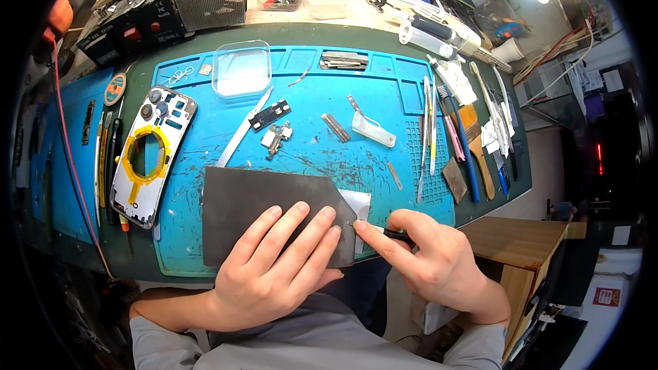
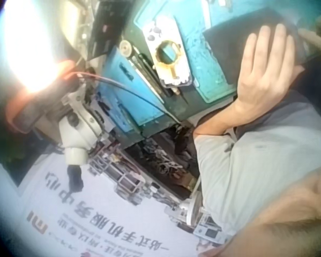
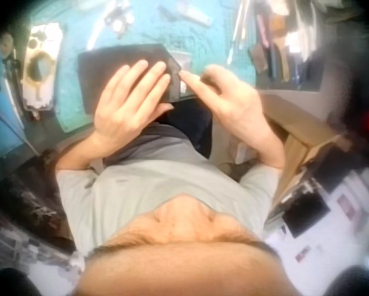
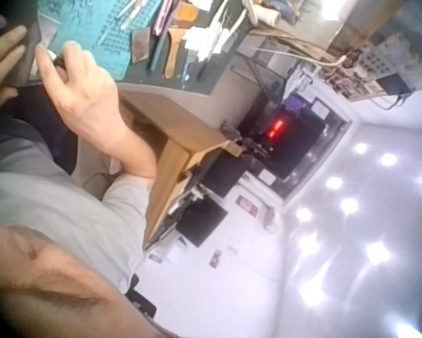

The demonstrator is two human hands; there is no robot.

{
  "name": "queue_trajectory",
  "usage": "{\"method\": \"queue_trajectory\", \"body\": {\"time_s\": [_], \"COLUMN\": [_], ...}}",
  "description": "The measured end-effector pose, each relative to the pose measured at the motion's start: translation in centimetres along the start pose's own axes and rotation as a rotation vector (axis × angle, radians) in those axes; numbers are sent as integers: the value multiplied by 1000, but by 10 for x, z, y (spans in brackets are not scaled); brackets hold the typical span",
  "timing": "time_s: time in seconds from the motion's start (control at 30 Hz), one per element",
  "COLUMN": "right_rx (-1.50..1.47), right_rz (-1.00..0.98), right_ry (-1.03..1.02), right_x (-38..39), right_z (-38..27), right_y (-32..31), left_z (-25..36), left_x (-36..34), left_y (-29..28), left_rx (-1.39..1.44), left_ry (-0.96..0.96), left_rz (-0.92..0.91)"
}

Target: The person uses a small brush to clean the camera module area of a disassembled smartphone back cover. They then use a precision knife to scrape and clean a small metal component on a sanding pad.

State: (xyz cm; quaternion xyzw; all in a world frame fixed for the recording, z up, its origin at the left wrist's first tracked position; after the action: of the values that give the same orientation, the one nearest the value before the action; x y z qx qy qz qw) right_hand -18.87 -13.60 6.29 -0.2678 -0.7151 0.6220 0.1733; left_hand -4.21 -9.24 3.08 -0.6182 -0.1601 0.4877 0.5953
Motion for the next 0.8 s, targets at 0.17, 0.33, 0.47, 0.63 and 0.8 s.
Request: {"method": "queue_trajectory", "body": {"time_s": [0.17,0.33,0.47,0.63,0.8], "right_rx": [-26,-55,-34,-40,-41], "right_rz": [-119,-77,-62,-47,-31], "right_ry": [2,-8,-16,-9,-14], "right_x": [-3,-3,-2,-3,-1], "right_z": [5,9,8,10,10], "right_y": [0,2,3,3,4], "left_z": [-1,0,-1,0,0], "left_x": [1,0,1,0,0], "left_y": [-1,1,0,0,1], "left_rx": [-5,4,-2,-6,-2], "left_ry": [-10,-7,-12,-12,-10], "left_rz": [-9,-11,-16,-13,-11]}}
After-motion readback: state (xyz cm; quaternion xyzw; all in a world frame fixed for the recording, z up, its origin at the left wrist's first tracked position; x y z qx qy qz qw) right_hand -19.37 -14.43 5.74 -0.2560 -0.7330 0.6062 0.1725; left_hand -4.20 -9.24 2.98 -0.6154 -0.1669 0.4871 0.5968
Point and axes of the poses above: each hand's wrist, its own x-axis away from the middle knuckle, its own y-axis out of the palm, z = x × y, the point moved 9 cm from there along -x, towards the middle knuckle, and after that the axes turned 1 degree about -x, right-handed, at the moved point
